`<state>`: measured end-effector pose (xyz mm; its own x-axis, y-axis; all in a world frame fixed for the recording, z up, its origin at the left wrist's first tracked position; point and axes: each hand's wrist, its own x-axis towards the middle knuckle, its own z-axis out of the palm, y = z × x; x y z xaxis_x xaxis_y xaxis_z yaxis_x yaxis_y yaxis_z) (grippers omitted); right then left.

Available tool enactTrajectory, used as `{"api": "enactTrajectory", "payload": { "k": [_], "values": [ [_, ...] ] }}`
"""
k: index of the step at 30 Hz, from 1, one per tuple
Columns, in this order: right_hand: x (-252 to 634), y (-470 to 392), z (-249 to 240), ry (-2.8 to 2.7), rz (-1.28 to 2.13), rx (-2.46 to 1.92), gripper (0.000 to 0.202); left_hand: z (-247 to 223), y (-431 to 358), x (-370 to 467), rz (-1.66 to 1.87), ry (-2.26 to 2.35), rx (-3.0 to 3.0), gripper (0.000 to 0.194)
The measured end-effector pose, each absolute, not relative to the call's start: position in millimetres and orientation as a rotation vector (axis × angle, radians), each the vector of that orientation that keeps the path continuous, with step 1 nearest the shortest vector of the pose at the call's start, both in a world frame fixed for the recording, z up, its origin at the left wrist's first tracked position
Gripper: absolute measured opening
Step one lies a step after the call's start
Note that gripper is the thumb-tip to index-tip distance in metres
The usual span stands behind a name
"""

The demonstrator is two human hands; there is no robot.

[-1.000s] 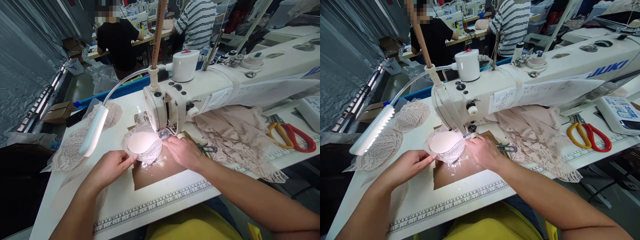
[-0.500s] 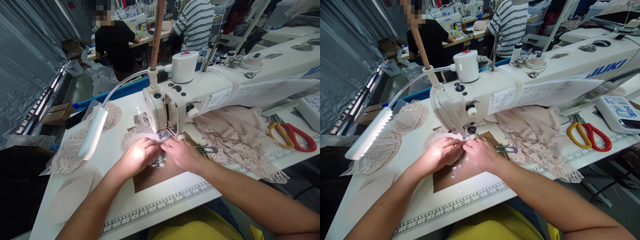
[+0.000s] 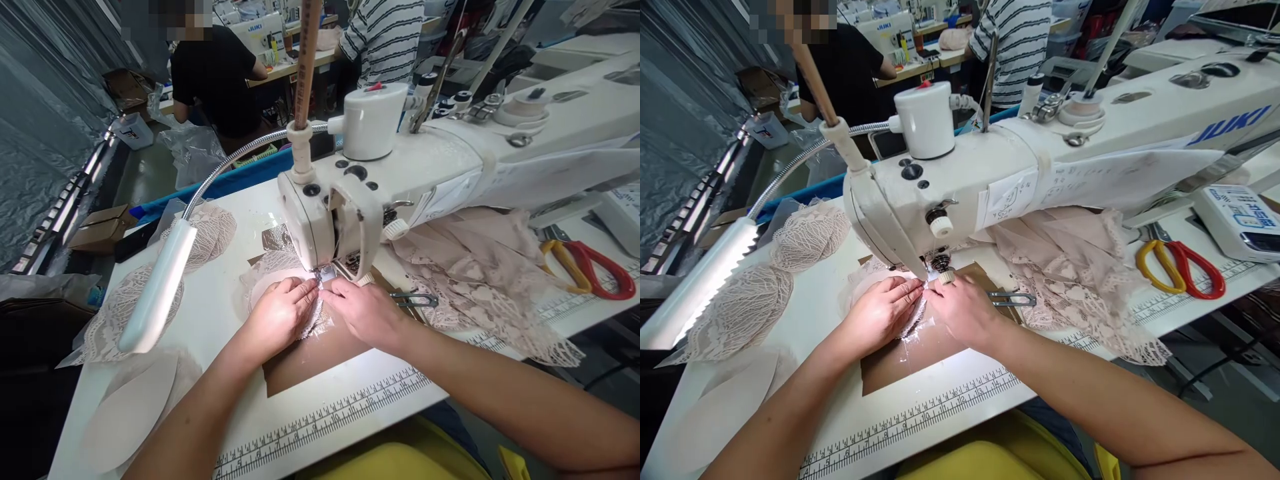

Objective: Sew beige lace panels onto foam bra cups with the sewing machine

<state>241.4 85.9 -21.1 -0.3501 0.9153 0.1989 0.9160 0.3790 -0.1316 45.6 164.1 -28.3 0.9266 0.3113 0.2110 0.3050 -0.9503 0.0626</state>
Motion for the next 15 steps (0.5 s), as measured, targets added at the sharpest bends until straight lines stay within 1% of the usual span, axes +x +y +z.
{"api": "enactTrajectory", "payload": {
  "k": [5,9,15],
  "values": [
    [240,90,-17,-2.392,0.015,-1.720,0.034,-21,162,51,0.304,0.573,3.028,0.033],
    [238,91,-17,-2.366,0.045,-1.751,0.037,-17,162,51,0.317,0.551,2.969,0.034],
    [243,90,-18,-2.355,0.049,-1.735,0.034,-14,159,47,0.315,0.578,2.872,0.035]
  ]
}}
